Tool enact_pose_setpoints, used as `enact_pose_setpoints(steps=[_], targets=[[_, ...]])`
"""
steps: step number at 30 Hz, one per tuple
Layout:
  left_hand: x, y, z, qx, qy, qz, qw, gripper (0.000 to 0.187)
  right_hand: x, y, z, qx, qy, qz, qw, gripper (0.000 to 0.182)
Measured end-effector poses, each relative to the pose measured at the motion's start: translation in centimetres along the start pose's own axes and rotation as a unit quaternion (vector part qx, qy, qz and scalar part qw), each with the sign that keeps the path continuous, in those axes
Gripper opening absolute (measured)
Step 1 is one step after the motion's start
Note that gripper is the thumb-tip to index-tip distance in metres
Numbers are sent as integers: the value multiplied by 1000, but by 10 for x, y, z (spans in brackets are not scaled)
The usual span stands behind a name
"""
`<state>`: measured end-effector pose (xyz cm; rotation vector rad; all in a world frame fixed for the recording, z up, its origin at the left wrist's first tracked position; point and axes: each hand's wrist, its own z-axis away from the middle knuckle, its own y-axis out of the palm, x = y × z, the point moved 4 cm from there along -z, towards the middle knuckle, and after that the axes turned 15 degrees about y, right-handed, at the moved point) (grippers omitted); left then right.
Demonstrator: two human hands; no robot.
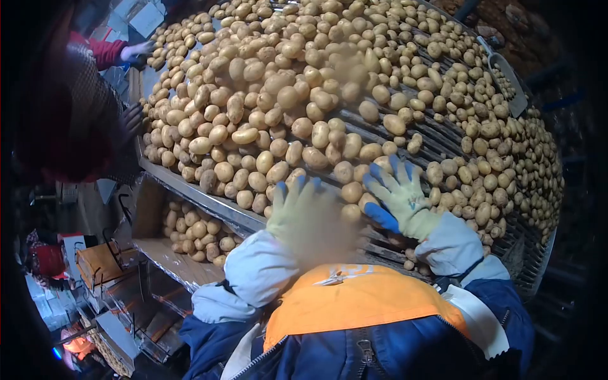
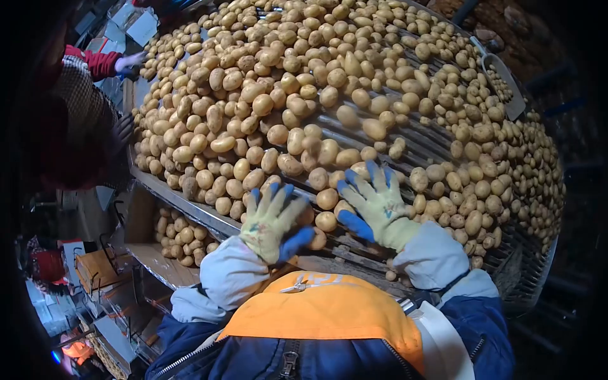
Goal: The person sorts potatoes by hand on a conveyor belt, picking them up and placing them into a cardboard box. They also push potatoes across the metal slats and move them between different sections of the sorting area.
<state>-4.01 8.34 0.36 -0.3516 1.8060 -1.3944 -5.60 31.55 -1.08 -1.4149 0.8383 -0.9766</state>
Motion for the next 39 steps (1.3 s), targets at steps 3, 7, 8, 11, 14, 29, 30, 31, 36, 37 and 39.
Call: enact_pose_setpoints(steps=[3, 7, 8, 11, 14, 29, 30, 31, 36, 37, 39], targets=[[65, 10, -30, -240, -19, 49, 969, 36, 35, 13, -38, 26, 27, -25, 999, 70], [102, -12, -42, -371, -120, 118, 913, 31, 54, 33, -91, 0, -5, 24, 1000, 78], [100, -15, -39, -327, -161, 175, 915, 33, 54, 31, -98, 23, -12, 6, 1000, 79], [83, -1, -27, -291, -95, -24, 952, 35, 45, 41, -102, 3, -32, 59, 998, 82], [69, 6, -6, -380, -65, -36, 922, 34, 38, 49, -105, -49, -53, 58, 996, 78], [67, -3, 100, -261, -201, -55, 943, 41, 26, 20, -199, -104, 44, -35, 993, 66], [67, 4, 103, -261, -197, -56, 943, 41, 25, 15, -187, -120, 36, -81, 989, 62], [66, 12, 105, -269, -204, -71, 939, 41, 25, 7, -168, -130, 5, -111, 985, 59], [63, 12, 103, -237, -230, -54, 942, 42, 43, -32, -36, 51, -104, -216, 970, 47], [62, 13, 102, -238, -235, -48, 941, 41, 52, -34, -13, 121, -113, -199, 966, 45], [63, 16, 102, -237, -233, -59, 941, 41, 71, -29, 7, 188, -117, -183, 958, 42]])
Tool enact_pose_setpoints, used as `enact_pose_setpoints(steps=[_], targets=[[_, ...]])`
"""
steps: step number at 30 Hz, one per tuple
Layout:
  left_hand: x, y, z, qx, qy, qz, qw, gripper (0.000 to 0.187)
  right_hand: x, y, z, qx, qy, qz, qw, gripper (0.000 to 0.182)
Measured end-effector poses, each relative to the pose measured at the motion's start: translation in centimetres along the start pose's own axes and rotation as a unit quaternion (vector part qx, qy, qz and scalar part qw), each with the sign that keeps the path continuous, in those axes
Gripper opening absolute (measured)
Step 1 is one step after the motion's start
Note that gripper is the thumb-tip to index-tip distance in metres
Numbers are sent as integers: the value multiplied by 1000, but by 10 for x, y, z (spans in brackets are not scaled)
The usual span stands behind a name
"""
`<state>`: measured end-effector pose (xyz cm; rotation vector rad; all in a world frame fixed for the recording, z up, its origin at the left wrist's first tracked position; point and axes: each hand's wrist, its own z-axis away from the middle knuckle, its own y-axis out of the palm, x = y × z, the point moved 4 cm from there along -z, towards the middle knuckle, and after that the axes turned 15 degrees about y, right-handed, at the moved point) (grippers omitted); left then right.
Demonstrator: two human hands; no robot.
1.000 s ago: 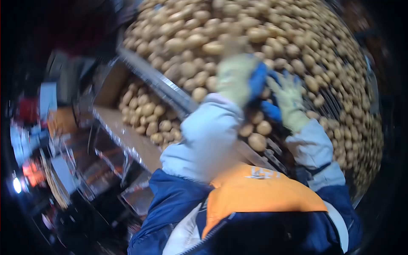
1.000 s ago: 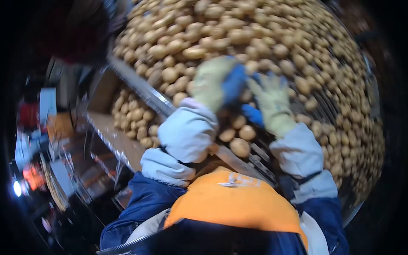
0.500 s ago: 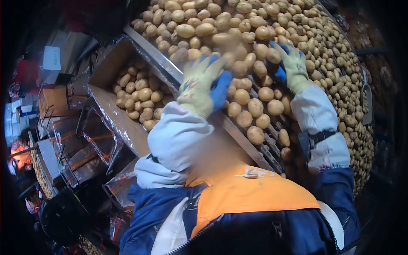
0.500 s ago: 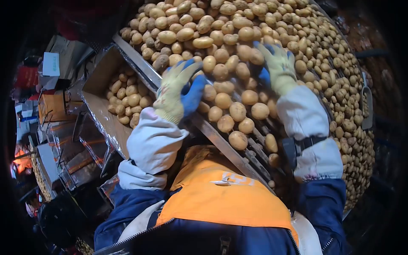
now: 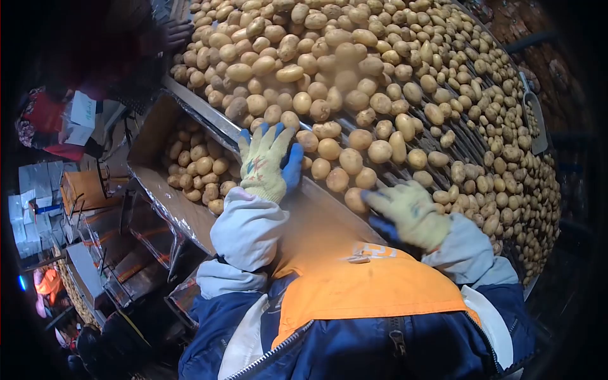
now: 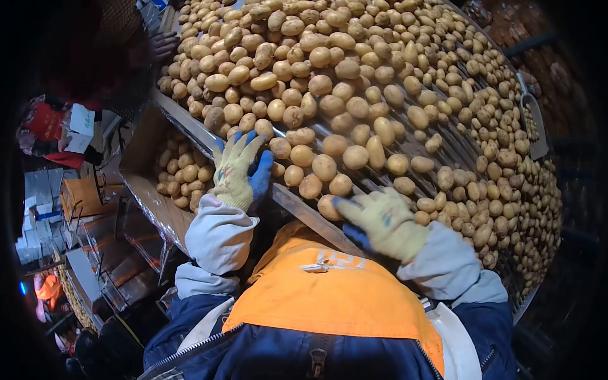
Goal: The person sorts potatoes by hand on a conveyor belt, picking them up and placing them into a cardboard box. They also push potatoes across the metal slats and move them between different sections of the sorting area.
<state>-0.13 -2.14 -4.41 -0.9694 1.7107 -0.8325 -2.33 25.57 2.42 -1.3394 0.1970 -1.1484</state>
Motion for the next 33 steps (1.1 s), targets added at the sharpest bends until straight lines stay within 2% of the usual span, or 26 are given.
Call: enact_pose_setpoints(steps=[2, 3, 5, 6, 8, 11, 12, 13, 15, 16, 17, 18, 19, 20, 21, 22, 23, 24, 25, 26, 27, 28, 31, 33], targets=[[-3, -1, -3, -5, 11, -6, 1000, 40, 11, 22, -4, -54, -35, 168, 984, 41], [-5, -4, -4, -9, 3, -2, 1000, 39, 13, 30, -18, -5, 25, 149, 989, 44], [-11, -7, -8, -17, 4, 7, 1000, 37, 8, 45, -36, 2, 33, 125, 992, 49], [-16, -12, -11, -64, 25, 51, 996, 37, 7, 41, -40, -3, 41, 127, 991, 49], [-30, -19, -13, -120, 43, 147, 981, 36, -1, 33, -43, 35, 118, -52, 991, 48], [-57, -21, -20, -123, 46, 203, 970, 34, -7, 33, -41, 36, 137, -250, 958, 50], [-68, -17, -27, -120, 112, 187, 969, 35, -8, 33, -40, 33, 136, -298, 944, 51], [-77, -16, -30, -85, 163, 177, 967, 35, -11, 34, -39, 27, 137, -335, 932, 52], [-88, 0, -33, 13, 133, 289, 948, 41, -18, 31, -29, 6, 138, -391, 910, 54], [-90, 3, -36, 16, 141, 292, 946, 41, -22, 27, -21, -16, 137, -401, 905, 55], [-91, 7, -40, 56, 137, 216, 965, 45, -29, 21, -12, -48, 137, -402, 904, 56], [-94, 10, -44, 94, 131, 139, 977, 50, -38, 12, 2, -93, 145, -386, 906, 57], [-96, 9, -45, 95, 137, 144, 975, 50, -60, 7, 17, -202, 152, -328, 910, 58], [-99, 8, -43, 134, 179, 111, 968, 54, -77, -20, 43, -197, 247, -301, 900, 52], [-100, 9, -40, 174, 221, 79, 956, 59, -92, -46, 59, -232, 333, -307, 861, 52], [-96, 12, -38, 184, 219, 103, 953, 62, -122, -59, 84, -338, 367, -117, 859, 52], [-98, 13, -39, 185, 225, 105, 951, 62, -149, -72, 110, -313, 424, 3, 849, 56], [-100, 13, -41, 179, 222, 89, 954, 62, -194, -46, 138, -278, 468, 200, 814, 72], [-104, 12, -43, 176, 218, 73, 957, 62, -183, -42, 134, -277, 474, 200, 811, 72], [-112, 15, -47, 167, 271, 33, 948, 66, -171, -27, 122, -215, 490, 234, 812, 79], [-120, 22, -51, 167, 272, 36, 947, 66, -156, -17, 105, -154, 500, 268, 809, 85], [-130, 30, -52, 173, 301, 38, 937, 68, -146, -6, 87, -186, 505, 118, 835, 89], [-128, 45, -58, 178, 350, 5, 920, 73, -95, -1, 39, -206, 337, 80, 915, 82], [-107, 38, -67, 148, 282, 25, 948, 70, -82, -7, 37, -258, 175, -71, 948, 75]])
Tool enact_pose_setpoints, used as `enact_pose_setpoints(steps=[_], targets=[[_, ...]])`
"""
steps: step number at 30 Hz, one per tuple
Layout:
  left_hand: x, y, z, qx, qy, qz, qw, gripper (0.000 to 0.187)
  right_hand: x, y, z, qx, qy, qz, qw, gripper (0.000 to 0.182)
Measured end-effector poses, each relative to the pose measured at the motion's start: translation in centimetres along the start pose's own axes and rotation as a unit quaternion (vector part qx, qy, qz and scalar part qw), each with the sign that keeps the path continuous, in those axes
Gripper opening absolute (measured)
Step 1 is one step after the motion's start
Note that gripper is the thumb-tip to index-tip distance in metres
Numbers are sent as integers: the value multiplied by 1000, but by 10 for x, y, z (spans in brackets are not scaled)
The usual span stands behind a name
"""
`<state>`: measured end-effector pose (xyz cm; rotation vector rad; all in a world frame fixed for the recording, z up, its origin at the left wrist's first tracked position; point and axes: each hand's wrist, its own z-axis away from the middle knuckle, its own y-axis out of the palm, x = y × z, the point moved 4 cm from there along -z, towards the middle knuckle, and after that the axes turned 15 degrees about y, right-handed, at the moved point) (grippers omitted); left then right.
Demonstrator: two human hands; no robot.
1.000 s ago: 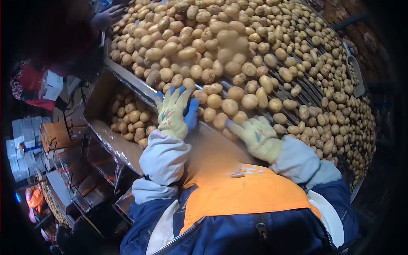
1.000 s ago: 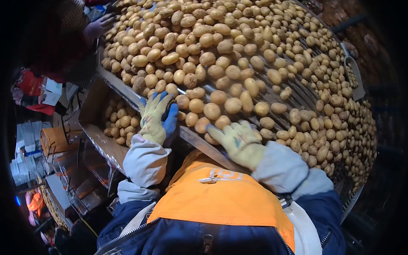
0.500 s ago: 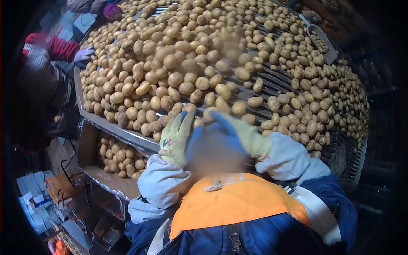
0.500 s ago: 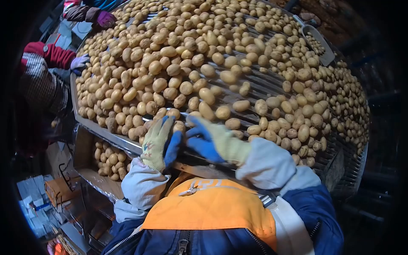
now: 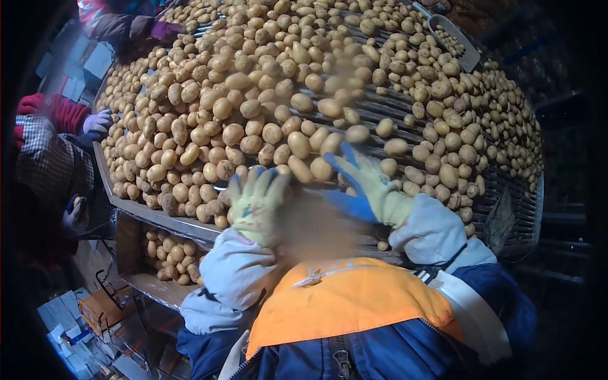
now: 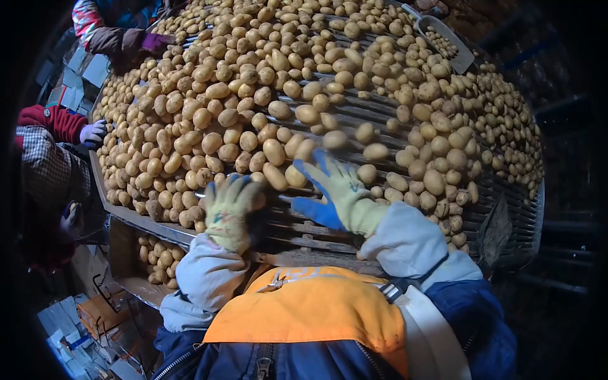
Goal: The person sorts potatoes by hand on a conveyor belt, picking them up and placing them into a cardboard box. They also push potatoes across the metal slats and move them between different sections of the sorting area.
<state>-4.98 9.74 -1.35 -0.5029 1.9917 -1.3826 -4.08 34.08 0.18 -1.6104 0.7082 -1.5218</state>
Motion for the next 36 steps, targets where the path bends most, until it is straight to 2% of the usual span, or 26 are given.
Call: enact_pose_setpoints(steps=[1, 3, 4, 5, 6, 7, 8, 10, 11, 12, 14, 16, 18, 20, 22, 24, 26, 27, 29, 30, 31, 32, 33, 34, 35, 36], targets=[[5, -15, 3, 18, -24, -35, 999, 56, -1, -6, 3, 0, 0, -2, 1000, 75], [18, -30, 16, 9, -83, -25, 996, 57, -12, -40, 25, -41, 35, 13, 998, 69], [28, -34, 23, 0, -107, -36, 994, 57, -16, -65, 41, -41, 93, 95, 990, 68], [37, -35, 31, 29, -123, -63, 990, 58, -20, -90, 53, -6, 189, 188, 964, 72], [43, -35, 39, 57, -139, -90, 985, 59, -43, -106, 76, 8, 213, 203, 956, 81], [42, -36, 43, 6, -117, -97, 988, 61, -75, -103, 107, 40, 285, 271, 918, 94], [37, -36, 39, 7, -115, -97, 989, 61, -68, -95, 115, 40, 287, 271, 918, 94], [8, -35, 24, -14, -40, -50, 998, 61, -53, -73, 124, 110, 277, 364, 882, 101], [-1, -24, 21, 27, -30, -24, 999, 61, -62, -57, 117, 55, 240, 377, 893, 104], [-7, -13, 17, 86, -18, -57, 994, 66, -45, -55, 92, 94, 262, 390, 878, 105], [-5, -11, 7, 98, -28, -53, 993, 70, -58, -32, 47, 69, 146, 280, 946, 106], [0, -15, 4, 81, -29, -65, 994, 72, -54, -15, -4, 18, 72, 222, 972, 109], [5, -19, -4, 57, -33, -81, 994, 75, -58, -21, -59, 120, 101, 118, 980, 113], [-1, -19, -17, 37, -16, -72, 997, 78, -66, -12, -112, 95, 146, 167, 971, 109], [-11, -11, -33, 35, -14, -46, 998, 76, -50, -8, -146, 63, 167, 160, 971, 95], [-25, 15, -46, 16, 90, -37, 995, 71, -45, 21, -163, 88, 100, 159, 978, 74], [-25, 28, -50, 33, 112, -59, 991, 64, -35, 10, -129, 105, -2, 249, 963, 69], [-15, 31, -46, 53, 81, -61, 993, 61, -38, -6, -108, 88, -22, 146, 985, 67], [1, 15, -37, 73, -1, -62, 995, 52, -57, -38, -79, 10, -11, 53, 998, 72], [7, 14, -36, 75, 2, -63, 995, 52, -52, -62, -56, 9, 52, 69, 996, 73], [14, 13, -34, 59, -17, -62, 996, 50, -70, -60, -30, -51, 42, 216, 974, 71], [19, 13, -33, 43, -39, -60, 997, 49, -63, -58, -5, 30, 123, 267, 955, 69], [22, 12, -34, 21, -47, -63, 997, 48, -77, -44, 24, 69, 7, 200, 977, 62], [21, 12, -35, 21, -45, -63, 997, 48, -94, -28, 65, 52, 112, 162, 979, 56], [17, 6, -32, 11, -66, -54, 996, 48, -84, -39, 82, 44, 125, 64, 989, 49], [13, 0, -28, 2, -89, -45, 995, 47, -78, -50, 92, 46, 127, 63, 989, 49]])
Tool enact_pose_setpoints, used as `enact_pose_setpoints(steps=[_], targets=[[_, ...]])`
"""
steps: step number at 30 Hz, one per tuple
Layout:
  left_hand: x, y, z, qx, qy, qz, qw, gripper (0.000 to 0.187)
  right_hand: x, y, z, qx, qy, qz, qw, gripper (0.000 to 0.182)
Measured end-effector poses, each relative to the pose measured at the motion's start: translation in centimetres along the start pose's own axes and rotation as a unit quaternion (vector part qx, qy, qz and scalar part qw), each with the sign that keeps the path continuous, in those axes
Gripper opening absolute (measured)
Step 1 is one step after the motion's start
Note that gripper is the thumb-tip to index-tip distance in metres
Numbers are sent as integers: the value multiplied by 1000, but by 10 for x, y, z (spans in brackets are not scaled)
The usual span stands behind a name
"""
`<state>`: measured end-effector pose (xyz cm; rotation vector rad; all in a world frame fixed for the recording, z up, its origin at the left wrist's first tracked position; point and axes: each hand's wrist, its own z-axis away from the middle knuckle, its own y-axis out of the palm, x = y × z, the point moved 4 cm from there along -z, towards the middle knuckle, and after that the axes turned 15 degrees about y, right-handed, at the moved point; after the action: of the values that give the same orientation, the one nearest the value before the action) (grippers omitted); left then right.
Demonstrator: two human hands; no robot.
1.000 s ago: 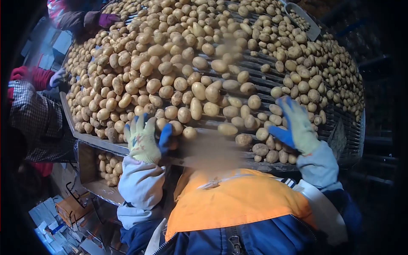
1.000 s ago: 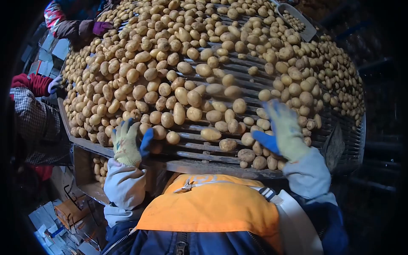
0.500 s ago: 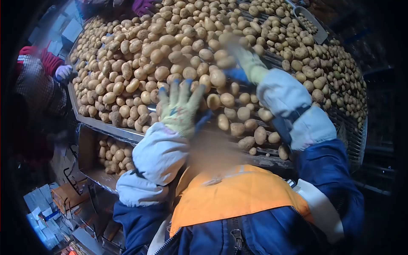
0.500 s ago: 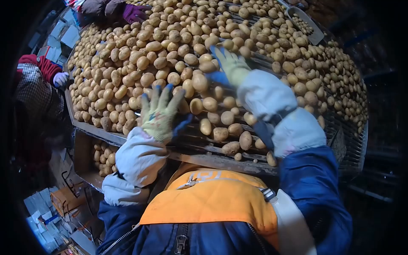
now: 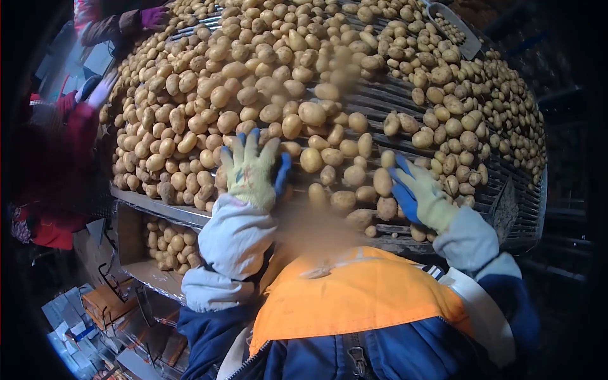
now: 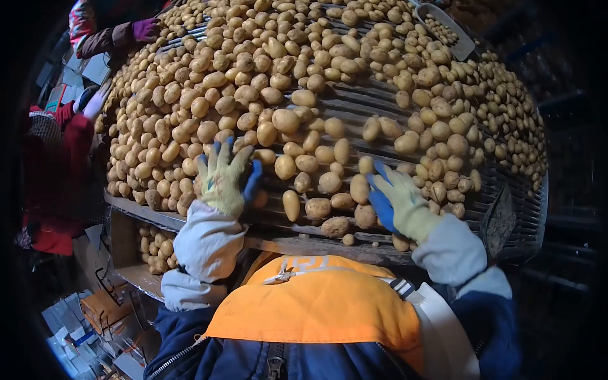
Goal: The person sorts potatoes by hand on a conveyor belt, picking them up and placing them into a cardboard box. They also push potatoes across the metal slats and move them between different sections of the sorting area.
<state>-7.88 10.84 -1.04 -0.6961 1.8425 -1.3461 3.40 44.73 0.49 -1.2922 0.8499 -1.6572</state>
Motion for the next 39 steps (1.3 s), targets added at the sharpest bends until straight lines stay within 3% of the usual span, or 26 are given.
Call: enact_pose_setpoints(steps=[1, 2, 4, 6, 7, 8, 10, 12, 14, 15, 16, 19, 21, 22, 24, 26, 27, 29, 30, 32, 34, 35, 37, 38, 39], targets=[[-11, -8, 5, -18, 60, 21, 998, 48, 2, -7, 11, -15, -4, 70, 997, 46], [-20, -10, 12, -12, 61, 21, 998, 48, 5, -7, 22, -30, -8, 139, 990, 44], [-49, -7, 24, 68, 205, 81, 973, 50, 18, 4, 24, -79, -17, 162, 984, 40], [-51, 3, 38, 40, 212, 88, 972, 49, 47, 6, 21, -66, -43, 52, 996, 42], [-44, -1, 38, 89, 183, 88, 975, 45, 67, -2, 14, -45, -113, 24, 992, 34], [-38, -3, 37, 136, 153, 86, 975, 41, 69, -5, 9, -47, -114, 22, 992, 34], [-34, -4, 45, 101, 163, 62, 979, 35, 79, 2, 4, 76, -222, 5, 972, 22], [-32, -6, 53, 70, 191, 101, 974, 32, 66, -5, -16, 84, -206, 31, 974, 10], [-34, -11, 55, 43, 175, 114, 977, 30, 53, -17, -36, -47, -121, 51, 990, 13], [-30, -11, 57, 24, 125, 140, 982, 33, 57, -27, -38, -123, -170, 65, 976, 21], [-27, -11, 59, 5, 74, 165, 984, 36, 60, -25, -45, -83, -158, 71, 981, 29], [-28, -14, 64, -53, 45, 147, 987, 35, 62, -2, -61, -67, -237, 123, 961, 34], [-28, -17, 69, -95, 31, 122, 988, 34, 51, 3, -82, -76, -254, 237, 935, 46], [-27, -15, 72, -95, 27, 122, 988, 34, 40, 0, -101, -96, -182, 277, 939, 59], [-25, -14, 77, -99, 24, 117, 988, 34, -13, -20, -133, -66, -12, 290, 955, 58], [-23, -16, 76, -111, 23, 106, 988, 34, -31, -39, -121, -205, -54, 284, 935, 52], [-25, -17, 78, -114, 21, 102, 988, 34, -27, -41, -114, -203, -55, 285, 935, 52], [-25, -15, 77, -130, 18, 113, 985, 33, -14, -38, -99, -13, -29, 147, 989, 46], [-23, -16, 75, -146, 14, 119, 982, 33, 0, -31, -80, -111, -143, 81, 980, 43], [-26, -20, 72, -152, 19, 102, 983, 34, 48, -21, -67, -28, -161, 112, 980, 40], [-28, -20, 70, -162, 23, 158, 974, 36, 70, 14, -64, -56, -220, 237, 944, 41], [-32, -25, 69, -161, 24, 158, 974, 36, 69, 25, -68, -52, -202, 207, 956, 45], [-36, -22, 65, -68, -124, 387, 911, 36, 65, 29, -93, -5, -179, 187, 966, 46], [-41, -22, 63, -70, -125, 387, 911, 36, 62, 34, -102, 47, -151, 164, 974, 46], [-45, -14, 58, -54, -191, 529, 825, 39, 59, 31, -111, 63, -108, 132, 983, 47]])
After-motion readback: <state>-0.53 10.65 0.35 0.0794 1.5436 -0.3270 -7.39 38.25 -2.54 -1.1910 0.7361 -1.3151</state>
